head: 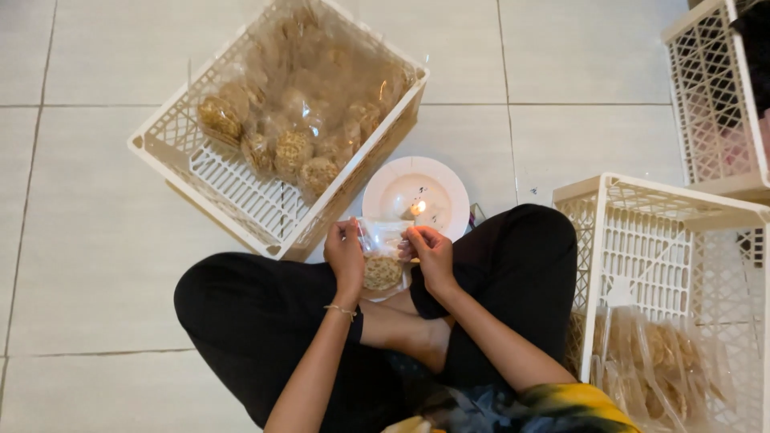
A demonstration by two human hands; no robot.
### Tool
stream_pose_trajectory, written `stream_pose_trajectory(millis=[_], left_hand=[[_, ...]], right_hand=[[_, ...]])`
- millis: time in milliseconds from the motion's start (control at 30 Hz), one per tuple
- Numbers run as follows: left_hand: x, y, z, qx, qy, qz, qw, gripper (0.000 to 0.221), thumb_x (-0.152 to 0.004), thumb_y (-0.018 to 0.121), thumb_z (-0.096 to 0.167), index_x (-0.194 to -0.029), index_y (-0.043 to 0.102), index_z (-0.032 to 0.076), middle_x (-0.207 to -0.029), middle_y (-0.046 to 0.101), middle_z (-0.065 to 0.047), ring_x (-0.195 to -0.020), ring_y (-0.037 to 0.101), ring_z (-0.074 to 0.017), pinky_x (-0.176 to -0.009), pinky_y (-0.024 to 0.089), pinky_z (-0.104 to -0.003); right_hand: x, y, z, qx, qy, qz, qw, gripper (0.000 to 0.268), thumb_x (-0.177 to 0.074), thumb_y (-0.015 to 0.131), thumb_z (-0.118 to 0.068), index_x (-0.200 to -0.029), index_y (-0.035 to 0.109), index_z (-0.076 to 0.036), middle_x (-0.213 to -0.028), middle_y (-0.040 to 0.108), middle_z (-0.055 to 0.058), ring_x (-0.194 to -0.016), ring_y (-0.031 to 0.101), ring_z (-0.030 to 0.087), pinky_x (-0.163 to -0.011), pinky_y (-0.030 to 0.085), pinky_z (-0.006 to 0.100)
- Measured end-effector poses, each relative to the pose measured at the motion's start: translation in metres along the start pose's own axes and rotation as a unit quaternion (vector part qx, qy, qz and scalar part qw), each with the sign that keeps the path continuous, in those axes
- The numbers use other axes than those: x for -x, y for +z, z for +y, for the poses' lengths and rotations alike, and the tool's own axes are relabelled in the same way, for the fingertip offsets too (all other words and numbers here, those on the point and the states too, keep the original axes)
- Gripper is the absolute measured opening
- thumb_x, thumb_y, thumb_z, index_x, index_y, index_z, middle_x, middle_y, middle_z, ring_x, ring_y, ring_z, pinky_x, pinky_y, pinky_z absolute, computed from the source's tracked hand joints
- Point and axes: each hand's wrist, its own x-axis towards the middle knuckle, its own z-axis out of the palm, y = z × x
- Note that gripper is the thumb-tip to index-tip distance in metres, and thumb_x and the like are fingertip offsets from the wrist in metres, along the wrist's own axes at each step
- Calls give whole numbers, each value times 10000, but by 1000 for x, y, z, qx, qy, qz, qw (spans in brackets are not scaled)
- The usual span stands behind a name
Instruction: Sealing small plastic bags containing food items by melting the edges over a candle flame.
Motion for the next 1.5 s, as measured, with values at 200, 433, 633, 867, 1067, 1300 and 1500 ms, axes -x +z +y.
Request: stream_pose_trajectory(millis=[200, 433, 633, 867, 1067, 1300, 1500], left_hand=[[5, 0, 9, 1, -8, 4, 1000, 224, -938, 661, 286, -781, 659, 126, -721, 719, -13, -505, 621, -151, -612, 481, -276], [13, 0, 31, -23, -24, -2, 999, 224, -931, 653, 296, -774, 668, 137, -710, 710, -2, -516, 635, -163, -682, 485, -273], [-4, 12, 9, -52, -19, -14, 998, 248, -943, 631, 361, -757, 658, 200, -680, 693, 76, -512, 644, -104, -837, 406, -216], [-15, 22, -2, 63, -46, -22, 997, 264, -951, 649, 288, -736, 623, 137, -704, 687, -30, -500, 605, -120, -513, 446, -209], [-10, 20, 13, 76, -43, -22, 996, 282, -960, 645, 277, -726, 596, 127, -711, 679, -60, -504, 597, -130, -461, 462, -212], [-9, 20, 9, 80, -33, -5, 996, 291, -958, 647, 245, -701, 585, 123, -659, 651, -47, -486, 580, -122, -451, 452, -205], [1, 16, 18, 73, -31, -3, 997, 276, -953, 648, 220, -704, 592, 115, -680, 662, -64, -495, 593, -137, -520, 500, -236]], right_hand=[[-2, 2, -1, 9, -7, 4, 1000, 164, -973, 697, -113, -882, 727, 20, -702, 726, 200, -550, 710, 202, -513, 594, 263], [-4, 4, -3, 36, -25, 6, 999, 145, -980, 684, -90, -884, 729, 9, -698, 722, 203, -539, 702, 208, -510, 585, 272], [-7, 4, -4, 17, -14, 23, 999, 156, -982, 672, -94, -878, 720, 12, -697, 713, 187, -533, 692, 194, -502, 578, 264], [-15, 3, -3, 33, -37, 34, 998, 140, -971, 664, -68, -878, 725, 17, -679, 704, 185, -505, 669, 194, -488, 566, 263], [-19, 3, -2, 44, -43, 34, 998, 140, -968, 670, -68, -874, 737, 11, -666, 706, 191, -489, 651, 189, -476, 551, 258], [-11, 5, -8, 39, -46, 25, 998, 144, -972, 657, -63, -877, 724, 22, -681, 706, 205, -517, 654, 192, -485, 543, 255], [-12, 2, -7, 30, -38, 11, 999, 144, -979, 643, -64, -890, 719, 22, -698, 712, 193, -530, 657, 183, -503, 547, 253]])
